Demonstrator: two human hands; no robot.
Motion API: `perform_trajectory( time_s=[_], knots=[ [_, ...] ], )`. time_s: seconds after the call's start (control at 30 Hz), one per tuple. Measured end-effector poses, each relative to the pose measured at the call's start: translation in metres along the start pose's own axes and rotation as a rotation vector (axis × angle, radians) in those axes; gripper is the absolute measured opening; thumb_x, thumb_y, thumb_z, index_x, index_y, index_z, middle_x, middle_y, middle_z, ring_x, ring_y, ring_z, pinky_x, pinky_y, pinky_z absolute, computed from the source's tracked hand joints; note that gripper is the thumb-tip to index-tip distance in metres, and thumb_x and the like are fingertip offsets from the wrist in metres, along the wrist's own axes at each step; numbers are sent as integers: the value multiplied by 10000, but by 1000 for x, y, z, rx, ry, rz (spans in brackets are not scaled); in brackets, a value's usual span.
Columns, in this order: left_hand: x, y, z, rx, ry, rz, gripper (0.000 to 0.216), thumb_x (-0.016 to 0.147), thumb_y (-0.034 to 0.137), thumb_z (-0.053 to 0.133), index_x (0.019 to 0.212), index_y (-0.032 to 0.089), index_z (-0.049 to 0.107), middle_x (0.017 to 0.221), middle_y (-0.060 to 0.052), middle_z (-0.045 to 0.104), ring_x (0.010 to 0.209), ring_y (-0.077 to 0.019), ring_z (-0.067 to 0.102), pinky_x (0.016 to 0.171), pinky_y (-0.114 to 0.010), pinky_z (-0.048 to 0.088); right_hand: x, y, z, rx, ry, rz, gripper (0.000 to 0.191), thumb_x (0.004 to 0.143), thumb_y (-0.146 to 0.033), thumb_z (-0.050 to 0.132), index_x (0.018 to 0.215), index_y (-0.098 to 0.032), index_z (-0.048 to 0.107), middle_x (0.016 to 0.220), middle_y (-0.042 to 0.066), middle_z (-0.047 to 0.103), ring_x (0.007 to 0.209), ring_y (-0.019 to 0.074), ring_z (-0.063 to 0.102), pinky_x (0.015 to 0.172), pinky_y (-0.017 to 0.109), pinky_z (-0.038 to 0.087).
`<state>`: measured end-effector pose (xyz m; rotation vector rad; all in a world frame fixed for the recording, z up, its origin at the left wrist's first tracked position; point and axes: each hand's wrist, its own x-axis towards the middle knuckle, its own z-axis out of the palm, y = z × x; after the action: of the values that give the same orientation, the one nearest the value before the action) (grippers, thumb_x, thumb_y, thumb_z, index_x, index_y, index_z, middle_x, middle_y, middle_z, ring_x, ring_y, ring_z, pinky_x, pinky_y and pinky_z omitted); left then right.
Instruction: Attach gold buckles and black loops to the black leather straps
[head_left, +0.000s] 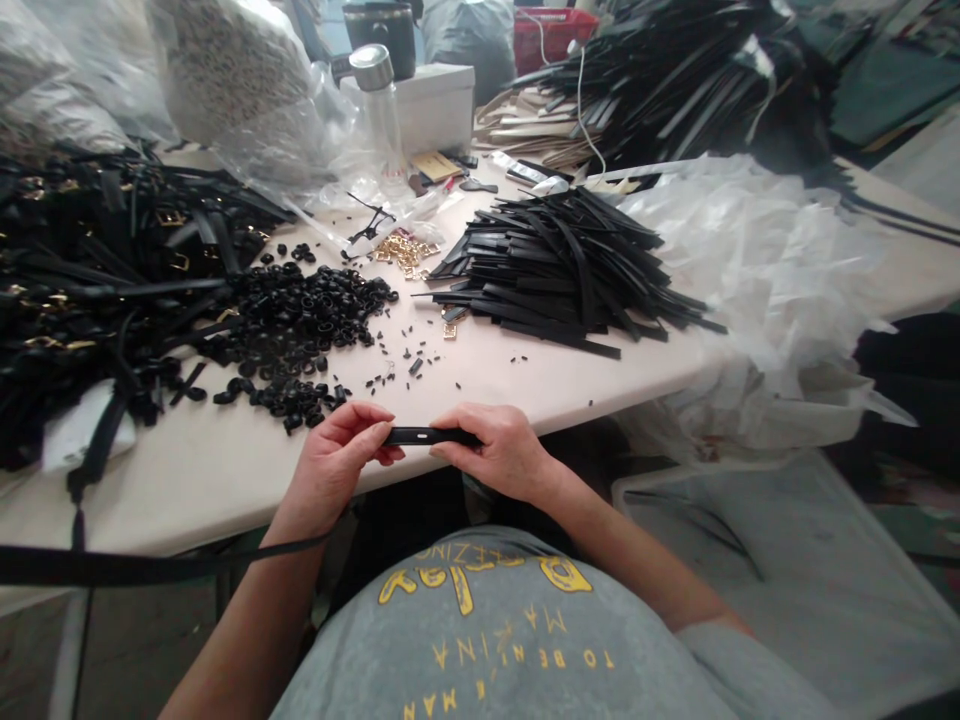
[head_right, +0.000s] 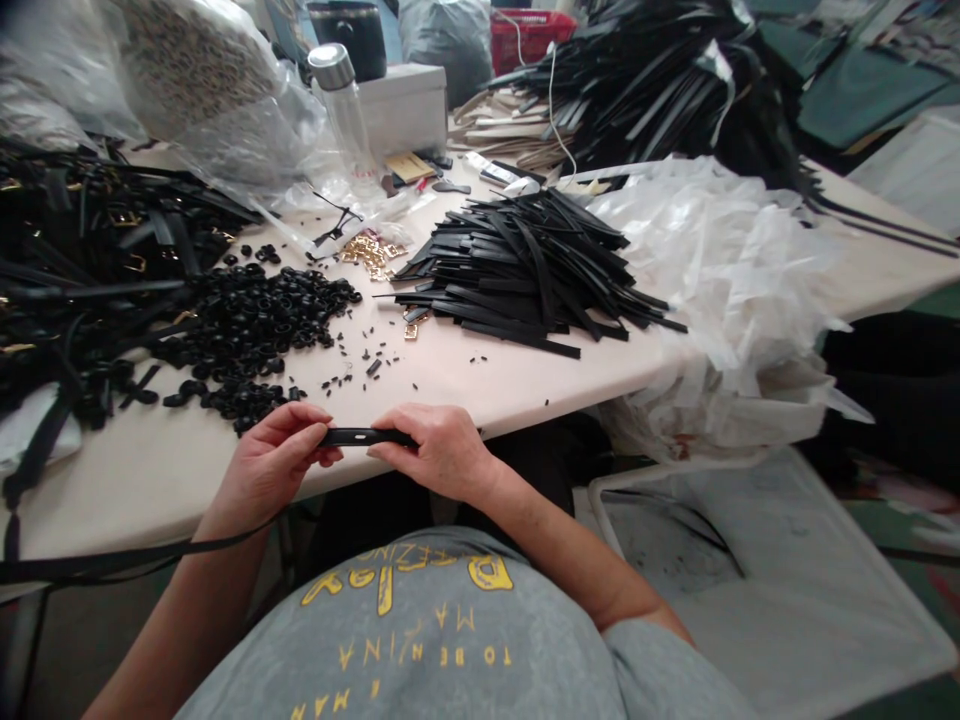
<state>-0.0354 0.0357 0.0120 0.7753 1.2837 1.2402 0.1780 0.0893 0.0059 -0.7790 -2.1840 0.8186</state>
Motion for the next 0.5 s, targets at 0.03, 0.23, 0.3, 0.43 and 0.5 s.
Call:
perform_trajectory(
  time_s=[0.03, 0.23, 0.3, 0.43, 0.5],
  knots=[
    [0, -1, -1, -2, 2, 0, 251, 710, 338, 821, 825, 172, 673, 640, 3, 689, 519, -125, 651, 531, -212, 518, 0, 0, 0, -4, -2, -4, 135, 879, -281, 697, 958, -173, 705, 845, 32, 737, 722, 138, 656, 671, 233, 455],
    [-6, -2, -7, 4, -24, 22, 253, 713, 347, 823, 832, 166, 693, 653, -14, 706, 545, -131, 663, 560, -214, 528, 1, -1, 3, -16, -30, 1, 135, 894, -294, 679, 951, -174, 703, 830, 28, 734, 709, 132, 647, 660, 230, 447],
    [-8, -2, -11, 28, -55, 58, 260, 706, 335, 828, 856, 165, 701, 681, -24, 722, 587, -142, 681, 598, -226, 542, 1, -1, 3, -16, -40, -1, 148, 905, -308, 666, 955, -174, 703, 832, 27, 733, 710, 131, 645, 660, 227, 444],
    [-12, -2, -15, 157, -43, 97, 236, 702, 319, 818, 843, 166, 707, 680, -29, 731, 597, -156, 684, 593, -239, 543, 2, -3, 2, -31, -110, -9, 189, 949, -324, 604, 983, -163, 697, 869, 46, 738, 740, 136, 645, 682, 230, 439],
    [-14, 0, -15, 263, -7, 102, 175, 743, 323, 772, 769, 166, 698, 632, -23, 715, 558, -144, 656, 557, -228, 520, 4, -6, 0, -57, -219, 5, 203, 981, -298, 551, 942, -158, 692, 837, 47, 734, 730, 135, 639, 681, 233, 427]
  ],
)
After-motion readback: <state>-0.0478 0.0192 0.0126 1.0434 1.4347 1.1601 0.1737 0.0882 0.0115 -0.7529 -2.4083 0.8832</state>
